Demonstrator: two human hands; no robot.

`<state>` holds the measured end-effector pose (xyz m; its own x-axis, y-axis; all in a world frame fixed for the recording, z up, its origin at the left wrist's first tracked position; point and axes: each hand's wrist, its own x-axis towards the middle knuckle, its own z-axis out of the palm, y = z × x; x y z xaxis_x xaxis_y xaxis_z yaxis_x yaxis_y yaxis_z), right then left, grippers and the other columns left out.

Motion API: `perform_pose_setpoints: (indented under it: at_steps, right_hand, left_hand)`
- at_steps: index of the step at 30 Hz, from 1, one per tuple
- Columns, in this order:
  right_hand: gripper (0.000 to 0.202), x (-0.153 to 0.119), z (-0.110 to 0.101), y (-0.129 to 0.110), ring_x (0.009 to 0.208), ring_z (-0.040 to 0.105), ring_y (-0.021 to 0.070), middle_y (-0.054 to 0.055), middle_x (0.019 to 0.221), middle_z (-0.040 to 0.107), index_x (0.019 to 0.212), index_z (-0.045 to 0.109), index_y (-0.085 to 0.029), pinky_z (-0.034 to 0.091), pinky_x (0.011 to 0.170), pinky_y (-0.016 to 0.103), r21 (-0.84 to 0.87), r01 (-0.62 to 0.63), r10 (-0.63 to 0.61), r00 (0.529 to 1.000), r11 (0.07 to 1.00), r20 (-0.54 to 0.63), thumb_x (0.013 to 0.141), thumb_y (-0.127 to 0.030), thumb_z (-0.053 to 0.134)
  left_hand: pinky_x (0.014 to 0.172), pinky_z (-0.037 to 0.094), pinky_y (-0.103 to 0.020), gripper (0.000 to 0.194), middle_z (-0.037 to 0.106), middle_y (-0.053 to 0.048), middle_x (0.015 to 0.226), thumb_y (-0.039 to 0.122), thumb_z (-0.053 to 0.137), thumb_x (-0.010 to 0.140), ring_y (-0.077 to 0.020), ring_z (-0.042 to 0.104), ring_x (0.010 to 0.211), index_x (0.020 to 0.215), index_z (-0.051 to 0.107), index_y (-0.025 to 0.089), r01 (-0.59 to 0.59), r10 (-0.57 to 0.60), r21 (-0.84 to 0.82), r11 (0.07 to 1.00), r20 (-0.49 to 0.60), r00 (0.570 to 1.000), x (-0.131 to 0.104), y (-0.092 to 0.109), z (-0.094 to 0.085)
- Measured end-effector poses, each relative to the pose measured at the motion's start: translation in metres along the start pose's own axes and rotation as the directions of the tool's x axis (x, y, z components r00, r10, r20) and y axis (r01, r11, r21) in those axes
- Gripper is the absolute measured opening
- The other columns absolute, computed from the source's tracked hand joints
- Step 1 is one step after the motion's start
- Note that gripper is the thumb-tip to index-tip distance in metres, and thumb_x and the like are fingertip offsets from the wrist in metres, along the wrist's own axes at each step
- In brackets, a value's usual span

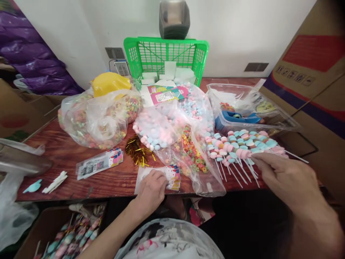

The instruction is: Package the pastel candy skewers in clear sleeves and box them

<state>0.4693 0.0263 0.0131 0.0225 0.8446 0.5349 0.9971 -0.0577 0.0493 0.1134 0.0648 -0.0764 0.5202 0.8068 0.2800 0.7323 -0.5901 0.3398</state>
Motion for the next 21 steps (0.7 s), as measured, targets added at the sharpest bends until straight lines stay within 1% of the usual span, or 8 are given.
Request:
perform_pose_setpoints:
  at_steps: [2,4,5,8,11,14,18,21]
  right_hand:
    - [0.025,0.000,-0.018,-0.008,0.074,0.064,0.0204,0.005,0.084,0.072,0.088,0.071,-0.025,0.039,0.065,0.031,0.091,0.229,-0.235,0.970,0.969,0.060,0.087,-0.023,0.046]
    - [0.025,0.001,-0.025,-0.022,0.062,0.060,0.0197,0.002,0.070,0.069,0.074,0.066,-0.026,0.034,0.060,0.032,0.125,0.381,-0.399,0.899,0.916,0.179,0.078,-0.012,0.046]
    - [0.023,0.002,-0.025,-0.030,0.056,0.057,0.0191,0.001,0.063,0.065,0.067,0.062,-0.025,0.031,0.057,0.032,0.124,0.424,-0.441,0.865,0.897,0.239,0.072,-0.008,0.048]
    - [0.021,0.005,-0.013,-0.053,0.046,0.051,0.0182,0.002,0.053,0.059,0.057,0.053,-0.022,0.022,0.052,0.032,0.092,0.471,-0.470,0.804,0.877,0.363,0.064,-0.002,0.051]
    - [0.020,0.008,0.000,-0.069,0.050,0.055,0.0200,0.007,0.058,0.062,0.061,0.055,-0.020,0.023,0.051,0.032,0.072,0.511,-0.488,0.755,0.856,0.438,0.068,-0.002,0.053]
    - [0.016,0.010,0.003,-0.077,0.056,0.059,0.0218,0.008,0.062,0.063,0.066,0.057,-0.018,0.025,0.052,0.031,0.065,0.573,-0.528,0.698,0.817,0.484,0.070,-0.003,0.053]
    - [0.016,0.008,-0.001,-0.081,0.059,0.060,0.0206,0.006,0.061,0.062,0.069,0.057,-0.018,0.027,0.054,0.031,0.051,0.594,-0.544,0.696,0.803,0.469,0.068,-0.002,0.053]
    - [0.022,0.005,-0.004,-0.074,0.056,0.059,0.0177,0.003,0.059,0.063,0.066,0.056,-0.018,0.028,0.054,0.029,0.067,0.574,-0.534,0.704,0.816,0.469,0.062,0.002,0.051]
  left_hand:
    - [0.073,0.046,-0.031,0.021,0.064,-0.005,0.077,0.013,0.051,0.088,-0.0182,0.054,0.080,0.071,0.063,0.017,0.029,-0.033,-0.108,0.994,-0.039,0.999,0.003,-0.002,-0.001]
    - [0.073,0.045,-0.032,0.021,0.063,-0.004,0.076,0.015,0.054,0.088,-0.0181,0.053,0.079,0.070,0.064,0.017,0.040,-0.049,-0.145,0.989,-0.062,0.997,0.005,-0.002,0.000]
    - [0.073,0.045,-0.032,0.020,0.063,-0.005,0.077,0.016,0.054,0.088,-0.0184,0.053,0.080,0.071,0.065,0.017,0.041,-0.049,-0.134,0.990,-0.060,0.997,0.005,-0.001,0.001]
    - [0.076,0.047,-0.033,0.017,0.064,-0.007,0.084,0.019,0.053,0.090,-0.0201,0.055,0.084,0.082,0.069,0.017,0.030,-0.030,-0.034,0.999,0.014,0.999,0.002,0.002,0.002]
    - [0.079,0.047,-0.034,0.018,0.065,-0.009,0.091,0.017,0.050,0.091,-0.0221,0.056,0.090,0.091,0.068,0.017,0.009,-0.013,0.044,0.999,0.087,0.996,-0.003,0.000,0.002]
    - [0.080,0.047,-0.034,0.021,0.066,-0.009,0.092,0.013,0.047,0.091,-0.0218,0.056,0.090,0.092,0.068,0.016,-0.009,0.009,0.000,1.000,0.086,0.996,-0.006,-0.008,0.002]
    - [0.076,0.046,-0.031,0.020,0.067,-0.007,0.084,0.016,0.052,0.091,-0.0195,0.058,0.083,0.080,0.069,0.015,0.039,-0.031,-0.156,0.987,0.053,0.998,-0.004,-0.018,0.003]
    - [0.071,0.044,-0.027,0.015,0.067,-0.004,0.076,0.019,0.062,0.086,-0.0169,0.059,0.077,0.074,0.069,0.016,0.096,-0.086,-0.285,0.954,0.049,0.995,0.000,-0.022,0.004]
